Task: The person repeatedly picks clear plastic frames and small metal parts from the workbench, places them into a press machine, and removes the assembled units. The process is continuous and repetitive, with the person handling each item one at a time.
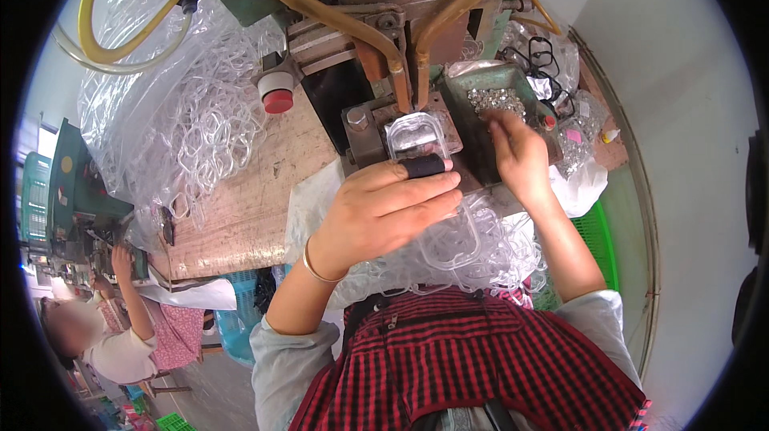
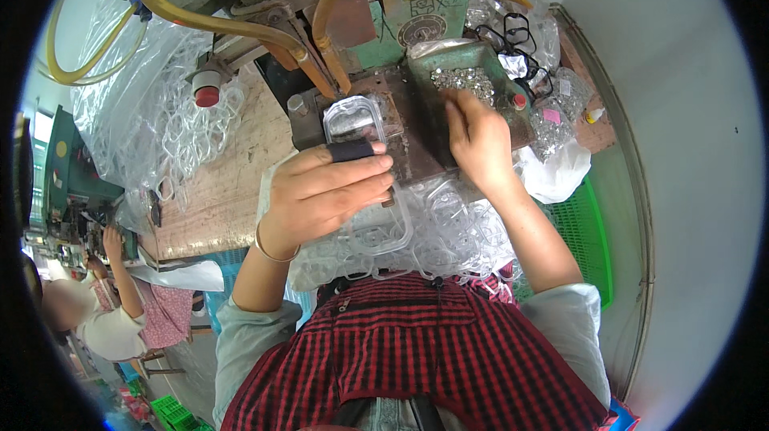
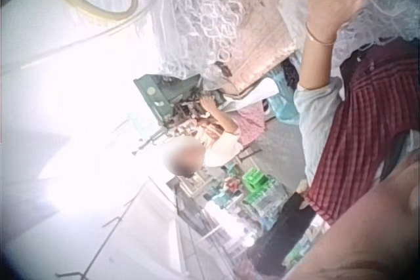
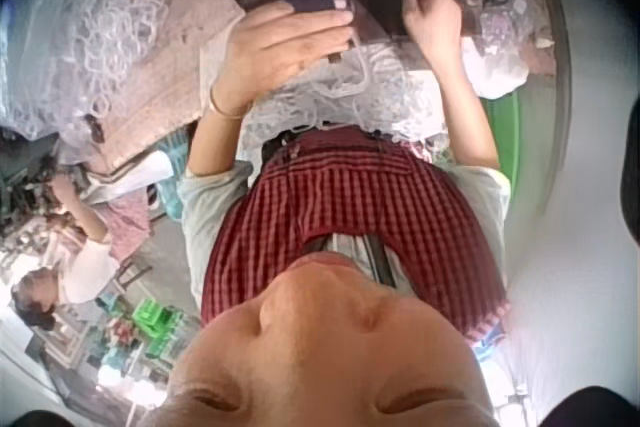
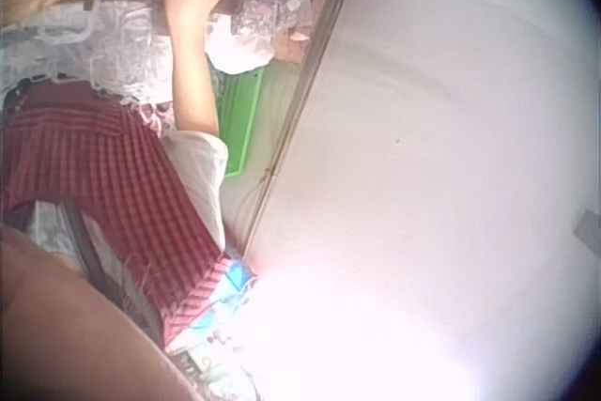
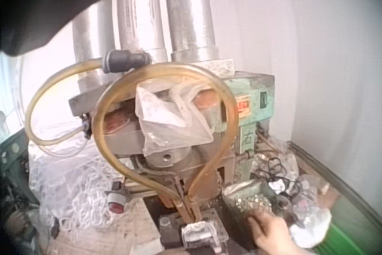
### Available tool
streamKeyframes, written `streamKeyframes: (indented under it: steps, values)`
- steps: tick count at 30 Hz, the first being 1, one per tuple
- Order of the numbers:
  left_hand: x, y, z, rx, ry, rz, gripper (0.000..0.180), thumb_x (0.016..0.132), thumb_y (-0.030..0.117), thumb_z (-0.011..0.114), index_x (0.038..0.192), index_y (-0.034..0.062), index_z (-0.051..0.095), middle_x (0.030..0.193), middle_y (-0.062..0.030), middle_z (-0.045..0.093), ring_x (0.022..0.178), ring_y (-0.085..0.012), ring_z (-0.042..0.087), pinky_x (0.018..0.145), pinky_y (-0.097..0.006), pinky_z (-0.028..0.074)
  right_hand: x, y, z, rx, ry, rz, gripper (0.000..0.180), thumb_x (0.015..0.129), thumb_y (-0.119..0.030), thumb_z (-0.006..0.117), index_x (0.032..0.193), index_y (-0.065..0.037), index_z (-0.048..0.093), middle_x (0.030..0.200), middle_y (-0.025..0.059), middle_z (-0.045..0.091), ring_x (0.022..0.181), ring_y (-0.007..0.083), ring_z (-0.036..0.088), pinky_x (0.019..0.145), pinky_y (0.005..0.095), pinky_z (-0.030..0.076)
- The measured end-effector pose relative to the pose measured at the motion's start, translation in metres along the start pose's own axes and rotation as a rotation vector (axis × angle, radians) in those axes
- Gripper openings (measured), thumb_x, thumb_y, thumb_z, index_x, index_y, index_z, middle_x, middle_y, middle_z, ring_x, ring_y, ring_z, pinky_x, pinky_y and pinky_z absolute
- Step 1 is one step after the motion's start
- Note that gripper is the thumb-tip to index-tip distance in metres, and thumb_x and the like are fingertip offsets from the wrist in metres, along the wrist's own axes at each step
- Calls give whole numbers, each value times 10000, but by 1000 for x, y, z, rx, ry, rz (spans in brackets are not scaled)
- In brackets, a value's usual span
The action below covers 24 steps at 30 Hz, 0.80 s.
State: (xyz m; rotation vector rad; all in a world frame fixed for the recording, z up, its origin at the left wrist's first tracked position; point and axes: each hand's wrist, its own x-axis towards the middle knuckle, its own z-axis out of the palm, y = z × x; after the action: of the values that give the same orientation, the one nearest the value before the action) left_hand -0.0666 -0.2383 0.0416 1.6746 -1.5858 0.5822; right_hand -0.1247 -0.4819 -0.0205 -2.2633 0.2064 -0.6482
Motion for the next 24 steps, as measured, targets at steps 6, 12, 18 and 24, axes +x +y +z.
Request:
streamKeyframes:
  steps: [6,12,18,24]
  values:
    - [10,10,-9,-35,-103,-153,287,680,161,873,950,115,787,1032,-26,765,969,-192,742,748,-279,596,8,15,-26,173,219,93,200,970,-45,589,1150,-29,674,1003,152,728,914,194,694,834,316,526]
    - [21,3,-9,-77,-112,-137,289,685,182,877,953,121,788,1017,-10,770,899,-149,744,679,-258,573,-9,30,-34,-156,30,118,151,853,-64,694,1003,-49,700,958,128,710,950,296,682,850,376,530]
    - [-2,6,-7,42,-79,-33,316,745,221,843,1049,169,772,1195,-7,730,876,-149,715,697,-288,560,-5,34,-3,-507,10,27,199,796,-189,773,959,-91,717,998,141,669,992,368,627,862,464,510]
    - [-54,12,-7,342,413,-90,387,783,159,810,1151,117,701,1330,-105,649,1156,-296,628,941,-488,512,-12,82,-6,-589,-28,52,255,945,-217,639,1086,-12,697,1117,218,685,1025,384,652,908,449,514]
